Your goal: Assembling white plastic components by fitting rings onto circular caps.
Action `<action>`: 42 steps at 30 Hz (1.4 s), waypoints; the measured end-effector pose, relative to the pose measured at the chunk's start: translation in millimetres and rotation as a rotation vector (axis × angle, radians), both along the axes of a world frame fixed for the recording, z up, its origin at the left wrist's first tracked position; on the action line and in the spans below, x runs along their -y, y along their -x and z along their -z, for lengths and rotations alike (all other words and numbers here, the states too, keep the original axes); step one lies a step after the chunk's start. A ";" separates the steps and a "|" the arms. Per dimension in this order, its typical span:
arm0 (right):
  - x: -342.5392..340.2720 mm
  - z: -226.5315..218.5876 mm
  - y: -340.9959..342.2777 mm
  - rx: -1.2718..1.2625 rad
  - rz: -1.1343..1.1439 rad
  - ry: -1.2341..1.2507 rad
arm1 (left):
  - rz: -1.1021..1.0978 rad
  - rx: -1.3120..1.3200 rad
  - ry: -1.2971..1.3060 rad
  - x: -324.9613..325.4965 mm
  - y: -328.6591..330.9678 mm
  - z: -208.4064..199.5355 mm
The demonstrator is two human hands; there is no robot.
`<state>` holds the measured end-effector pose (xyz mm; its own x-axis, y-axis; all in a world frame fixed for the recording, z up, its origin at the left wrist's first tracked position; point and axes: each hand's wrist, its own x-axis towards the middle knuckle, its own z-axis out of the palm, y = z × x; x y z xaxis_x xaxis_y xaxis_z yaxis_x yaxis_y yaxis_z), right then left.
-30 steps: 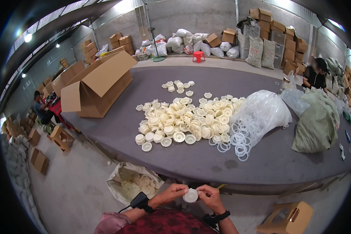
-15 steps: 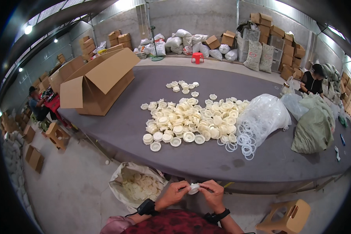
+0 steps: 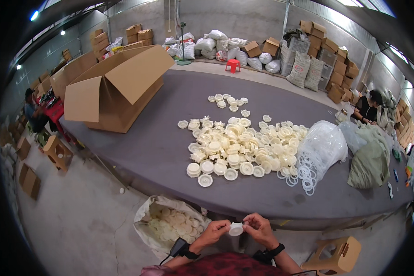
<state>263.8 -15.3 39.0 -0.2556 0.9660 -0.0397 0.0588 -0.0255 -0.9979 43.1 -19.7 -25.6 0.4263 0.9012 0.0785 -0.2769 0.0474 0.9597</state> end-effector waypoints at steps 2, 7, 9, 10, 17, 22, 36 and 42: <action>-7.1 -15.0 11.9 0.052 -0.060 -0.113 | 0.026 0.012 -0.005 -4.2 10.1 -0.8; -17.8 -22.1 20.2 0.148 -0.252 -0.122 | 0.110 -0.003 0.011 -11.6 34.8 4.3; -20.4 -12.0 19.4 0.039 -0.349 0.048 | 0.200 0.002 0.088 -12.7 40.5 4.8; -21.4 -9.7 21.6 0.017 -0.355 0.019 | 0.200 0.000 0.085 -12.8 40.3 5.4; -32.7 -12.1 33.3 0.209 -0.480 -0.057 | 0.174 -0.143 -0.039 -12.8 48.4 -2.0; -38.0 -13.5 37.8 0.340 -0.565 -0.106 | 0.119 -0.350 -0.097 -7.2 51.5 -33.3; 2.7 8.8 -15.3 -0.214 -0.445 0.117 | -0.141 0.201 0.291 23.1 -13.6 -21.5; 29.8 4.8 -34.1 -0.291 -0.285 0.104 | -0.111 0.387 0.277 34.2 -43.9 -12.6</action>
